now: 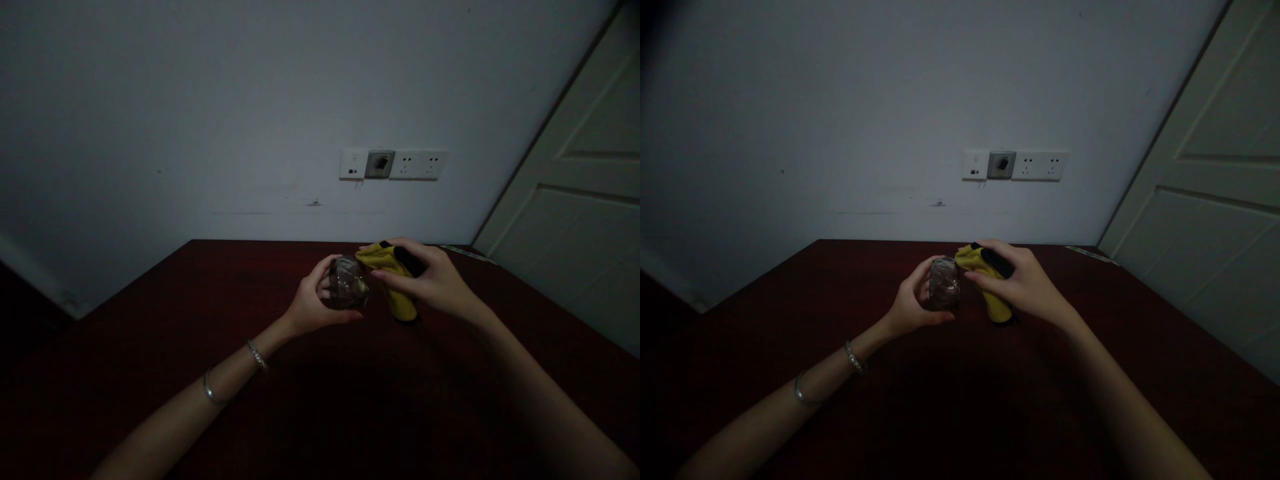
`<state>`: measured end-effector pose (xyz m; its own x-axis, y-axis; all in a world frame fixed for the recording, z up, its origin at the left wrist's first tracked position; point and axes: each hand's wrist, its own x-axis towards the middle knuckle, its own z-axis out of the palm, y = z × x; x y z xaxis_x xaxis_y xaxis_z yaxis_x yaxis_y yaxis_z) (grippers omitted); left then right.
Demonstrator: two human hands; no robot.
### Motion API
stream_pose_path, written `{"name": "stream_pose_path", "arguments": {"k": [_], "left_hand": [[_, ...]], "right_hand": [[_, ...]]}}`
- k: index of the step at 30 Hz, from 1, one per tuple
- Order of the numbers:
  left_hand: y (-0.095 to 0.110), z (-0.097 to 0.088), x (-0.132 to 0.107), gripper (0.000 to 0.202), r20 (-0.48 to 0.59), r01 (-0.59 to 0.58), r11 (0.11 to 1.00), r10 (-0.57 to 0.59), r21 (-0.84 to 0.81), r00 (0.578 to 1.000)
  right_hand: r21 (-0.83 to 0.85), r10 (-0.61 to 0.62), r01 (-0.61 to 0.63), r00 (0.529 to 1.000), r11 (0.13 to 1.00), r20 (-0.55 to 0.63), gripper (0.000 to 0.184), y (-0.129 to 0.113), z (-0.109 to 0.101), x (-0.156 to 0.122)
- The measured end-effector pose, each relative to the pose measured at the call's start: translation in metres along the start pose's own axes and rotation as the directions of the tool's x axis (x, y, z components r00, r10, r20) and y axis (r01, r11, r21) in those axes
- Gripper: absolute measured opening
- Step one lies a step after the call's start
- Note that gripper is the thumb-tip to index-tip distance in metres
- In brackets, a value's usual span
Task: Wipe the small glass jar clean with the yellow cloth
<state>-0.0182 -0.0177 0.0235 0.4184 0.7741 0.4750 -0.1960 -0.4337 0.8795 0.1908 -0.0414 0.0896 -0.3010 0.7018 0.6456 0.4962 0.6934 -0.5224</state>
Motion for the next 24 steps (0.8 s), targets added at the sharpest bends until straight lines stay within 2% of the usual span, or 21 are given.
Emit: {"name": "stream_pose_path", "arguments": {"k": [5,13,16,20,22,24], "left_hand": [[-0.010,-0.002,0.002,0.096,-0.035,-0.040,0.998,0.041,0.049,0.999],[-0.020,-0.006,0.004,0.094,-0.039,-0.042,0.998,0.044,0.054,0.998],[-0.020,-0.006,0.004,0.093,-0.033,-0.035,0.998,0.036,0.048,0.999],[-0.020,-0.006,0.004,0.094,-0.025,-0.003,0.999,0.005,0.045,1.000],[-0.020,-0.007,0.003,0.094,-0.005,0.017,0.999,-0.016,0.050,1.000],[-0.020,-0.006,0.002,0.095,0.015,0.025,0.998,-0.026,0.060,1.000]], "right_hand": [[-0.039,-0.049,0.050,0.998,0.998,0.032,0.034,-0.001,0.000,-0.001],[-0.012,-0.069,0.072,0.984,0.997,0.162,0.031,-0.005,-0.003,-0.002],[0.001,-0.067,0.068,0.982,0.998,0.177,0.030,-0.008,-0.003,-0.002],[0.033,-0.036,0.028,0.959,0.999,0.280,0.029,-0.012,-0.011,-0.001],[0.032,-0.012,0.003,0.963,0.999,0.269,0.029,-0.013,-0.015,0.000],[0.028,0.004,-0.009,0.980,1.000,0.200,0.031,-0.012,-0.018,0.000]]}}
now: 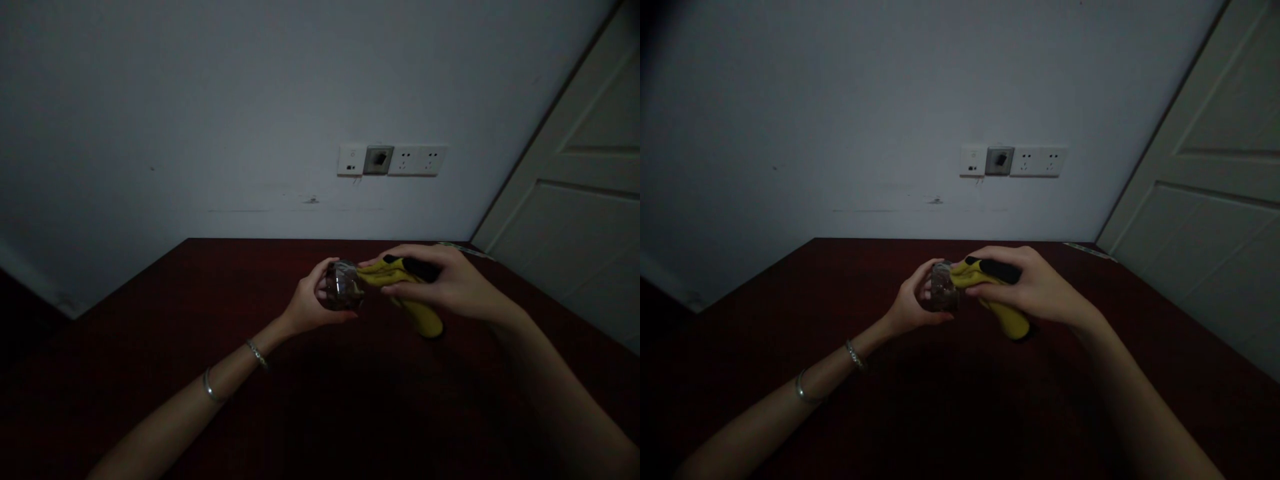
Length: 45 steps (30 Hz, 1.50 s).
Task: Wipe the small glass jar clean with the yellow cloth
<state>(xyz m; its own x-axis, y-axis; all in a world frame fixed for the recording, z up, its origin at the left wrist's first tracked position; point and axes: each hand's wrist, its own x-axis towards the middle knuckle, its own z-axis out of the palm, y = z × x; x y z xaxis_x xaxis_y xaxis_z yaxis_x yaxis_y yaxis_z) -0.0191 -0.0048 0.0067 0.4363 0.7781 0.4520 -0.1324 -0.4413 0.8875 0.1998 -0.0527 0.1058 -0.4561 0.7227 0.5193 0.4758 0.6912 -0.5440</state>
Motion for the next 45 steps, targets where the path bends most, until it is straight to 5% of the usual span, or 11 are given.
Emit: {"name": "stream_pose_path", "arguments": {"k": [16,27,33,45], "left_hand": [[-0.001,0.007,-0.001,0.096,0.020,-0.098,0.994,0.097,0.049,0.995],[-0.008,0.005,-0.001,0.095,-0.028,-0.090,0.996,0.090,0.020,0.996],[-0.009,0.004,-0.003,0.099,-0.051,-0.027,0.999,0.029,0.039,0.998],[-0.005,0.020,0.000,0.099,-0.017,-0.071,0.997,0.071,0.015,0.997]], "right_hand": [[-0.120,-0.090,0.089,0.996,0.989,-0.007,0.027,0.008,0.008,0.002],[0.017,-0.140,0.139,0.971,0.990,0.195,0.024,-0.009,0.008,0.002],[-0.095,-0.089,0.091,0.996,0.991,0.020,0.029,-0.011,-0.003,-0.002],[-0.124,-0.227,0.223,0.974,0.967,-0.016,0.039,0.019,0.012,0.003]]}}
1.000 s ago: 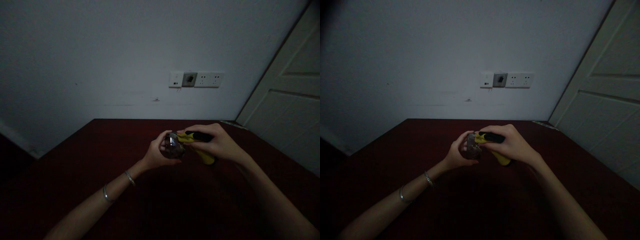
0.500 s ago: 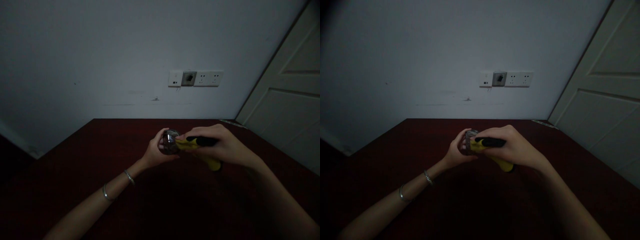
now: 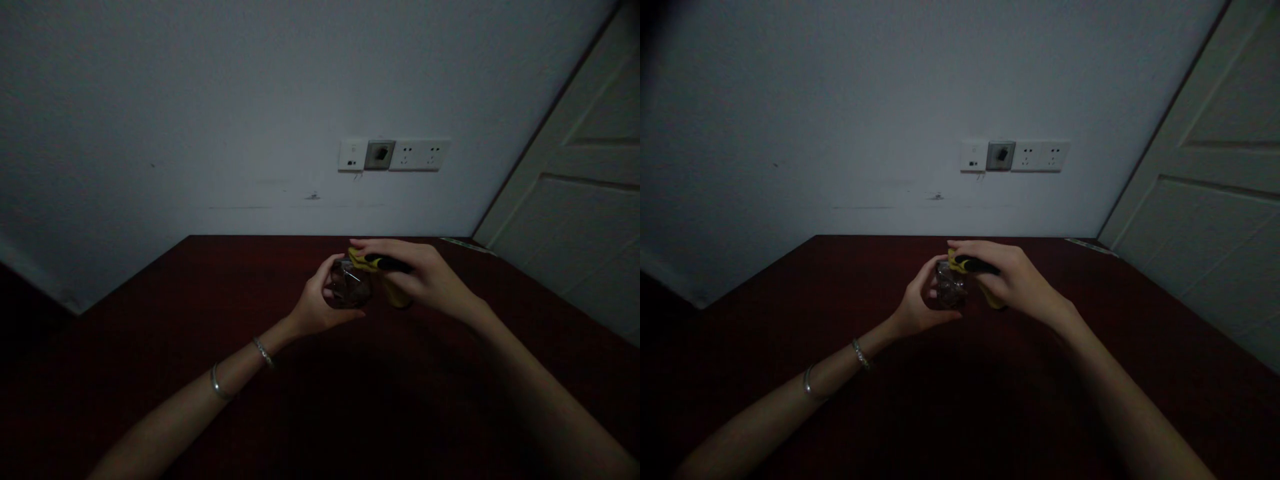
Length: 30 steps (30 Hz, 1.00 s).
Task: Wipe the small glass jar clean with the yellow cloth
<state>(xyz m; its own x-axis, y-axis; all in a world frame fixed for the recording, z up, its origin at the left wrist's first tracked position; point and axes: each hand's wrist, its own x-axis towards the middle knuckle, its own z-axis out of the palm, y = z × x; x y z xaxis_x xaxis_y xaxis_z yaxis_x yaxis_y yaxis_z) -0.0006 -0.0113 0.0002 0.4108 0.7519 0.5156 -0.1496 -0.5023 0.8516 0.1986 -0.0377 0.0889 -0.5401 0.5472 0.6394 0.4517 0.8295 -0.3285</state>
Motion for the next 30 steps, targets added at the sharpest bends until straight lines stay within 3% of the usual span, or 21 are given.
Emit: {"name": "stream_pose_path", "arguments": {"k": [4,12,19,26,30], "left_hand": [[0.001,-0.002,0.001,0.099,0.007,-0.009,0.998,0.009,-0.055,1.000],[0.002,-0.004,-0.001,0.100,0.010,0.048,0.996,-0.047,-0.075,0.999],[0.001,-0.008,0.001,0.097,-0.038,0.083,0.988,-0.088,-0.128,0.995],[0.003,-0.010,-0.001,0.100,-0.008,0.088,0.993,-0.088,-0.079,0.996],[0.003,-0.003,-0.005,0.099,0.041,0.089,0.994,-0.086,-0.067,0.995]], "right_hand": [[0.026,-0.036,0.035,0.999,0.999,0.034,0.039,-0.006,-0.001,0.001],[0.036,0.004,-0.011,0.984,0.999,0.180,0.034,-0.020,-0.013,0.004],[0.148,-0.025,-0.018,0.960,0.989,0.280,0.031,-0.033,-0.013,0.006],[0.029,0.089,-0.090,0.996,0.996,0.032,0.032,-0.022,-0.015,0.002],[0.019,0.104,-0.104,0.995,0.994,0.000,0.033,-0.010,-0.012,0.000]]}}
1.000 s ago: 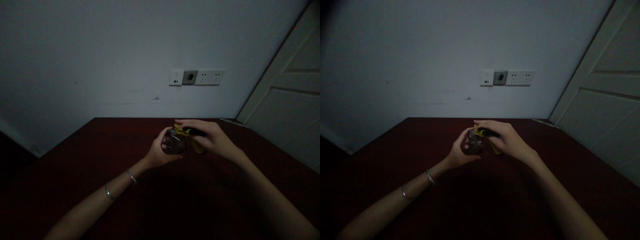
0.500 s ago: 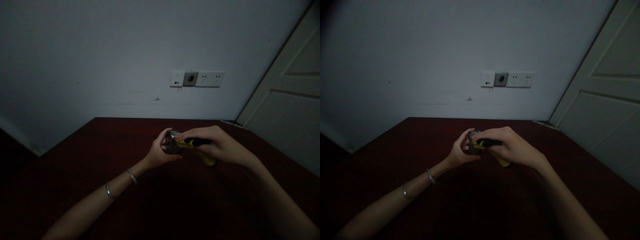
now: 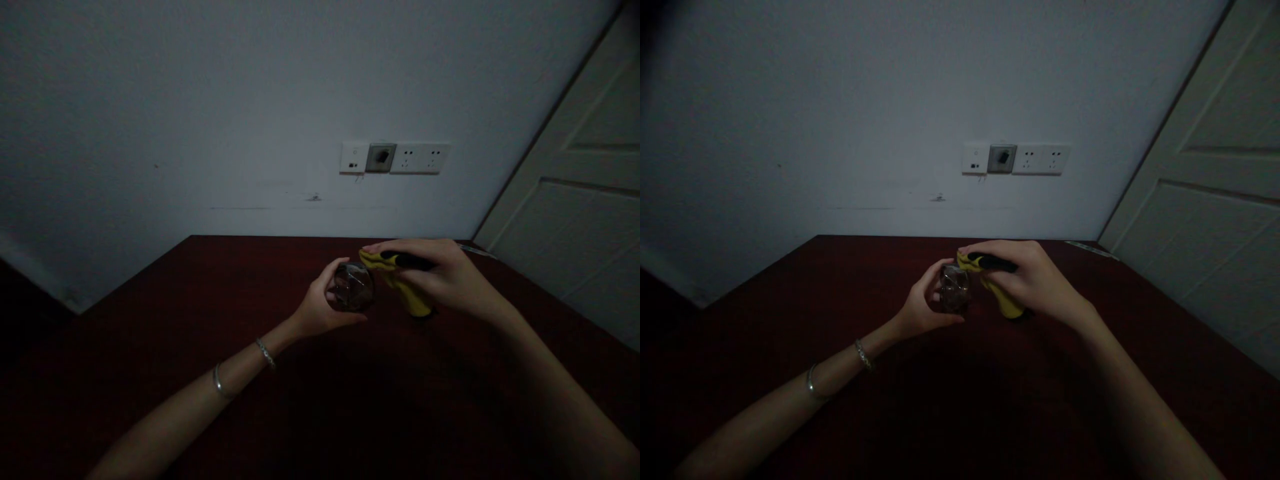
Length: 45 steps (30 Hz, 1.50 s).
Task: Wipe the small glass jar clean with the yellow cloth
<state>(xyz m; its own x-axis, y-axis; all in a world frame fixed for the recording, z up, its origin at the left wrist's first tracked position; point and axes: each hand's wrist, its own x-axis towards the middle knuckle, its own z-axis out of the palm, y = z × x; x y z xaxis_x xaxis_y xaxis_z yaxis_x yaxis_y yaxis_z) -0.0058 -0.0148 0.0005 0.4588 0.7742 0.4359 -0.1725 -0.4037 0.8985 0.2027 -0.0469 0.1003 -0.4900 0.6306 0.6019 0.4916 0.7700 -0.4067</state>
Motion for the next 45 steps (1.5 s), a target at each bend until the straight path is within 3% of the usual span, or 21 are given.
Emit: {"name": "stream_pose_path", "arguments": {"k": [10,17,22,28,33,38,45], "left_hand": [[-0.004,0.004,0.003,0.098,0.022,-0.071,0.996,0.072,-0.047,0.997],[-0.002,0.003,0.002,0.101,0.012,0.008,0.999,-0.008,-0.043,1.000],[-0.004,0.001,0.002,0.100,-0.021,0.004,0.999,-0.005,-0.051,1.000],[-0.004,-0.001,0.002,0.099,-0.013,0.009,1.000,-0.009,-0.016,1.000],[-0.007,-0.002,0.000,0.099,0.013,-0.081,0.994,0.080,0.073,0.997],[-0.006,0.002,0.001,0.099,0.026,-0.099,0.994,0.098,0.042,0.995],[-0.003,0.002,0.002,0.099,0.003,-0.010,0.999,0.011,-0.041,1.000]], "right_hand": [[-0.010,-0.076,0.077,0.992,0.997,0.100,0.036,-0.009,0.006,0.002],[0.032,-0.111,0.107,0.973,0.994,0.204,0.032,-0.020,0.003,0.004],[0.094,-0.093,0.068,0.954,0.993,0.285,0.029,-0.029,0.003,0.004],[0.033,-0.062,0.057,0.982,0.998,0.176,0.030,-0.024,0.001,0.002],[-0.040,-0.019,0.021,0.998,0.999,0.057,0.036,-0.009,0.006,0.004],[-0.036,-0.059,0.063,0.993,0.997,0.107,0.034,-0.010,0.008,0.005],[0.063,-0.123,0.111,0.965,0.992,0.232,0.032,-0.024,0.003,0.003]]}}
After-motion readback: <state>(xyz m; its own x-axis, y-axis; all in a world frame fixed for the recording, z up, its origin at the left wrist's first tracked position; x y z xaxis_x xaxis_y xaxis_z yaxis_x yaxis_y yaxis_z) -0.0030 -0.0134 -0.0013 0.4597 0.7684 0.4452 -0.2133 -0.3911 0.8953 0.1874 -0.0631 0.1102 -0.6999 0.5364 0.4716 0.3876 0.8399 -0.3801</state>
